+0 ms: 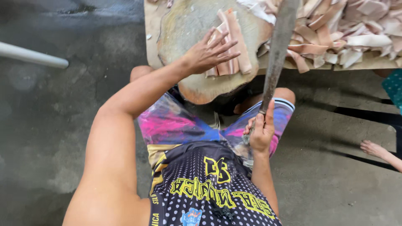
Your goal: The person slices pieces of pig skin on a wooden cutting board using a large knife, while another person places more pieces onto the work surface.
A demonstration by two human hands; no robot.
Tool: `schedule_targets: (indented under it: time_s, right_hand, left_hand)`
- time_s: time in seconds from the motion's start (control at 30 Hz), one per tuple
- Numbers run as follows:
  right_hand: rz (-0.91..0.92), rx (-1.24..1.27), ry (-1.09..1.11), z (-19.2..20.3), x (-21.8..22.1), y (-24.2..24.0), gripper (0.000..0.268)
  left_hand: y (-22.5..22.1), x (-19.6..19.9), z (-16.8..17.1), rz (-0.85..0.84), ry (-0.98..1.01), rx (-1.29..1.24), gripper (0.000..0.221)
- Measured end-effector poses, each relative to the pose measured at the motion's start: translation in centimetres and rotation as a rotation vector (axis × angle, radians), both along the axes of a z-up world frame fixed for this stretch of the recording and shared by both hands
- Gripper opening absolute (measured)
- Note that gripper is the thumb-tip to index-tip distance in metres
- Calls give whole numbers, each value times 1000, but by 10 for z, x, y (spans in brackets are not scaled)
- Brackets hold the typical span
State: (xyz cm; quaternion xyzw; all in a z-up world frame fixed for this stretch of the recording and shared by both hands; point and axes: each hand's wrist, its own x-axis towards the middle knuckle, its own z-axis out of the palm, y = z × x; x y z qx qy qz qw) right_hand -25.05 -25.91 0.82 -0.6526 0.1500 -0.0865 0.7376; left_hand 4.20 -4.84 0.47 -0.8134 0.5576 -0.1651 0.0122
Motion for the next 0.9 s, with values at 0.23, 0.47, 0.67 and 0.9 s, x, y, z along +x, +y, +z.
schedule_targets:
  time_s: [0.23, 0.47, 0.67, 0.9]
  right_hand:
    - [-157, 259, -51, -8, -21, 3, 62]
    - [-21, 190, 125, -14, -15, 5, 62]
    - [171, 95, 361, -11, 4, 7, 63]
    - [54, 385, 313, -7, 18, -9, 65]
  left_hand:
    - [-90, 50, -42, -74, 375, 452, 93]
    - [-18, 9, -45, 260, 629, 156, 19]
    - [13, -39, 9, 656, 714, -258, 28]
    - [-144, 93, 39, 167, 1186, -1163, 66]
